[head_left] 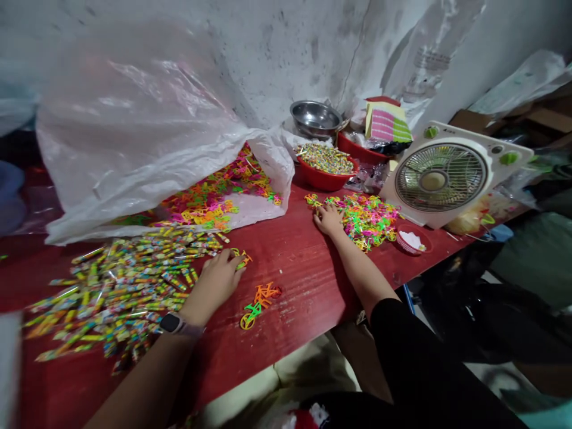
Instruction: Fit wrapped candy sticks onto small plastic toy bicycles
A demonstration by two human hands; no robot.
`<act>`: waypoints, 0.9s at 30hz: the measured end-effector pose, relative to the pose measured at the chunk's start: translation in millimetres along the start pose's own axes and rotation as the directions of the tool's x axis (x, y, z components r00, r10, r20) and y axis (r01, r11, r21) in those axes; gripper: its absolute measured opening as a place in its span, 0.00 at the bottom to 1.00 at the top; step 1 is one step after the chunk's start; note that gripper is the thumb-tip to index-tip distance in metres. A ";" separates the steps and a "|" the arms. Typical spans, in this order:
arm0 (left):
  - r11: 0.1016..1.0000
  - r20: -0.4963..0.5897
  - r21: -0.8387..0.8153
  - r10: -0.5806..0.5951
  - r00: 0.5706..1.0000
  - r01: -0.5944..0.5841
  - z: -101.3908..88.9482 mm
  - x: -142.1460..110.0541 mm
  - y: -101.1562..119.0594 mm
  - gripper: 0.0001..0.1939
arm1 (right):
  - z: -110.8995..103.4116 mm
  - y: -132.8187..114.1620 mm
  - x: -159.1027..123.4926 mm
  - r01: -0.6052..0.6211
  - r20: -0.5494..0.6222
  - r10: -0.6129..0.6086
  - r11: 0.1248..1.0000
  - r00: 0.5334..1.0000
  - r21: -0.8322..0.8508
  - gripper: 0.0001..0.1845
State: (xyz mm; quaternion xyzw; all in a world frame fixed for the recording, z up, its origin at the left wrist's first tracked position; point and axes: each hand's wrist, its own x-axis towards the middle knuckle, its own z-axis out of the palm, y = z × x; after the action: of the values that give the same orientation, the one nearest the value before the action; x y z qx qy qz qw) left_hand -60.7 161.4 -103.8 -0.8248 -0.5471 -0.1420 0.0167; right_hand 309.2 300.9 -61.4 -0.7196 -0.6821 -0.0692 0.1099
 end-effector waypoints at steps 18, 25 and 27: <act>0.957 -0.017 -0.289 0.016 1.000 -0.020 -17.4 2.1 8.3 0.21 | 30.4 -250.5 9.5 0.625 0.053 -0.706 0.657 0.706 0.421 0.29; 0.962 -0.165 0.077 -0.246 0.955 0.261 -29.7 5.0 -28.9 0.26 | 25.3 -251.1 -12.7 0.486 0.123 -0.568 0.781 0.814 0.392 0.18; 0.945 -0.145 0.138 -0.275 0.950 0.295 -26.1 7.1 -35.8 0.27 | 18.1 -228.7 -19.0 0.424 0.127 -0.514 0.803 0.848 0.418 0.17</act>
State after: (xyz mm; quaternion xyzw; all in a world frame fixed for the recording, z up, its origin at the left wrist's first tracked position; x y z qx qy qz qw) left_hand -96.3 177.4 -81.5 -0.7224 -0.6682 -0.1499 0.0953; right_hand 79.2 297.5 -69.1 -0.4954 -0.8480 0.1225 0.1432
